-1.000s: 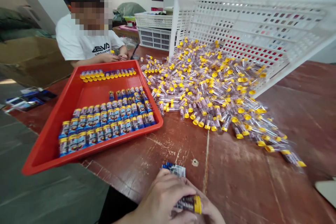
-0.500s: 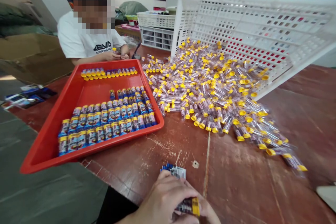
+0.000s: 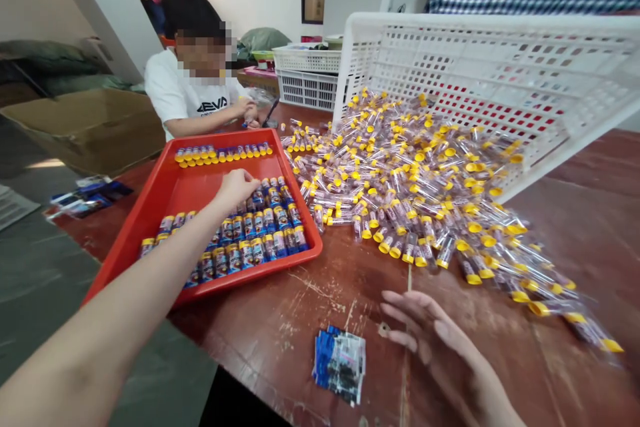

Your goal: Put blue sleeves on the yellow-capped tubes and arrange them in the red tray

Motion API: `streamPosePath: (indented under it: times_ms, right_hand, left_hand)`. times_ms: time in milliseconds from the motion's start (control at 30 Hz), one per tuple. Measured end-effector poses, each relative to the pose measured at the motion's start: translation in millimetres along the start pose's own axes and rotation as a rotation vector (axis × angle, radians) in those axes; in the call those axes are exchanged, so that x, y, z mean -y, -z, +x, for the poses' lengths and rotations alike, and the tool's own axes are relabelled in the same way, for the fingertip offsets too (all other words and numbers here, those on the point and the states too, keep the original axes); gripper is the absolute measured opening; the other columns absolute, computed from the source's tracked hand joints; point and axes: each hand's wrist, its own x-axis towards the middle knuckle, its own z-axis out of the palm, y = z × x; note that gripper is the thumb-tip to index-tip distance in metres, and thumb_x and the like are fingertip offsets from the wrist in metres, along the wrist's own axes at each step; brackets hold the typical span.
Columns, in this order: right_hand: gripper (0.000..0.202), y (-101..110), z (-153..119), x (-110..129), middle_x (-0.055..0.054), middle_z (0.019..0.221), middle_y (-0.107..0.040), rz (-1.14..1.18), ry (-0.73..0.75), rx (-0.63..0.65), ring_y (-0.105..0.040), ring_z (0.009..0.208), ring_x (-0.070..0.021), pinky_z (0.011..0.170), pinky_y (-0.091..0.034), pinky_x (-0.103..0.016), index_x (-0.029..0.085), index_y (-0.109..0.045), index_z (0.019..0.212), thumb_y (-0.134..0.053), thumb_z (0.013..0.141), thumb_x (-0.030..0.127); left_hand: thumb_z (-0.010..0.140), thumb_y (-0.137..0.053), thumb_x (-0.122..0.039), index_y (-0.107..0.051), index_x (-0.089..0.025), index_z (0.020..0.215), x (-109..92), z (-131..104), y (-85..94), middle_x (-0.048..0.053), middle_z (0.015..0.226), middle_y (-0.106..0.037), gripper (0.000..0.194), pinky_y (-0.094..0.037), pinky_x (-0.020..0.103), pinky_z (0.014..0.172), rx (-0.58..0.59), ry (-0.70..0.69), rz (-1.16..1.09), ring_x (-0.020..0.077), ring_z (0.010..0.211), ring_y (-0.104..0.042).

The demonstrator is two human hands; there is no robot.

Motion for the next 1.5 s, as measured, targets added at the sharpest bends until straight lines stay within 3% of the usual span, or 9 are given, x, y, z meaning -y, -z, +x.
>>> streamPosePath:
  times_ms: [133,233,367,467,533,767,1067,1233,1500]
  right_hand:
    - [0.037,34.4,43.0,9.4,-0.019,0.118,-0.068,-0.596,0.228,-0.227,-0.069,0.1,-0.0292,0.074,-0.057,-0.042,0.02,-0.056,0.105,-0.045,0.091,0.052]
    - [0.043,60.3,77.2,24.8,-0.017,0.097,-0.071,-0.922,0.273,-0.39,-0.067,0.088,-0.0298,0.077,-0.053,-0.045,0.016,-0.063,0.091,-0.054,0.083,0.057]
    - [0.034,65.8,107.3,34.6,-0.017,0.092,-0.065,-1.37,0.283,-0.53,-0.058,0.097,-0.0362,0.085,-0.044,-0.051,0.017,-0.065,0.078,-0.06,0.079,0.05]
    - [0.029,52.4,115.9,30.7,-0.021,0.101,-0.061,-1.596,0.261,-0.559,-0.053,0.106,-0.0404,0.081,-0.044,-0.051,0.015,-0.065,0.084,-0.058,0.083,0.043]
    - [0.026,44.9,116.7,27.1,-0.022,0.102,-0.061,-1.688,0.248,-0.541,-0.054,0.105,-0.0405,0.077,-0.046,-0.05,0.014,-0.065,0.086,-0.056,0.084,0.039]
    - [0.028,50.3,90.1,15.7,-0.021,0.107,-0.067,-1.699,0.308,-0.376,-0.061,0.101,-0.037,0.08,-0.05,-0.047,0.011,-0.067,0.098,-0.05,0.086,0.03]
    - [0.025,42.5,-1.1,4.7,-0.002,0.086,-0.076,-1.211,0.327,0.054,-0.072,0.07,-0.0139,0.062,-0.057,-0.018,0.02,-0.064,0.113,-0.056,0.092,0.033]
    - [0.022,21.3,-29.9,-4.5,-0.002,0.099,-0.075,-0.86,0.326,0.01,-0.073,0.079,-0.0131,0.069,-0.057,-0.016,0.026,-0.063,0.112,-0.063,0.09,0.024]
    - [0.033,1.9,-35.3,6.4,-0.002,0.112,-0.073,-0.907,0.527,0.144,-0.073,0.086,-0.0138,0.073,-0.058,-0.016,0.031,-0.061,0.113,-0.063,0.086,0.011]
  left_hand:
    - [0.081,-0.066,-0.028,-0.067,-0.011,0.08,2.8,16.8,-13.3,0.007,0.067,-0.065,0.017,-0.047,0.032,0.078,0.051,-0.052,0.168,0.0237,0.076,-0.064]
    - [0.087,-0.059,-0.028,-0.066,-0.011,0.097,-13.1,-11.2,-8.2,0.015,0.089,-0.068,0.021,-0.044,0.037,0.087,-0.019,-0.163,0.256,0.0317,0.097,-0.063]
    - [0.094,-0.052,-0.027,-0.067,-0.017,0.086,-29.4,-114.1,-25.4,0.008,0.094,-0.066,0.02,-0.041,0.036,0.092,0.049,-0.518,0.303,0.0256,0.098,-0.059]
    - [0.094,-0.051,-0.018,-0.062,-0.017,0.076,-18.1,-211.6,-69.1,0.004,0.077,-0.061,0.022,-0.044,0.032,0.071,0.269,-1.161,0.282,0.0203,0.074,-0.056]
    - [0.09,-0.06,-0.021,-0.064,-0.014,0.088,-2.3,-258.2,-96.2,0.005,0.085,-0.062,0.008,-0.046,0.032,0.068,0.284,-1.217,0.289,0.0205,0.075,-0.056]
    - [0.087,-0.061,-0.009,-0.063,-0.011,0.092,25.3,-276.6,-112.3,0.007,0.09,-0.063,0.005,-0.049,0.033,0.072,0.275,-1.147,0.234,0.0212,0.08,-0.058]
    - [0.088,-0.059,-0.007,-0.067,-0.017,0.078,12.4,-267.2,-96.2,0.0,0.083,-0.066,0.016,-0.043,0.023,0.071,0.515,-0.641,-0.244,0.0141,0.076,-0.061]
    - [0.072,-0.074,-0.01,-0.063,-0.015,0.064,-3.0,-262.6,-88.7,-0.004,0.068,-0.064,0.014,-0.035,0.02,0.064,0.596,-0.237,-0.372,0.0104,0.066,-0.056]
    - [0.068,-0.073,-0.017,-0.069,-0.015,0.068,-8.0,-259.5,-86.0,-0.004,0.063,-0.064,0.005,-0.034,0.021,0.06,0.696,-0.102,-0.461,0.0105,0.06,-0.053]
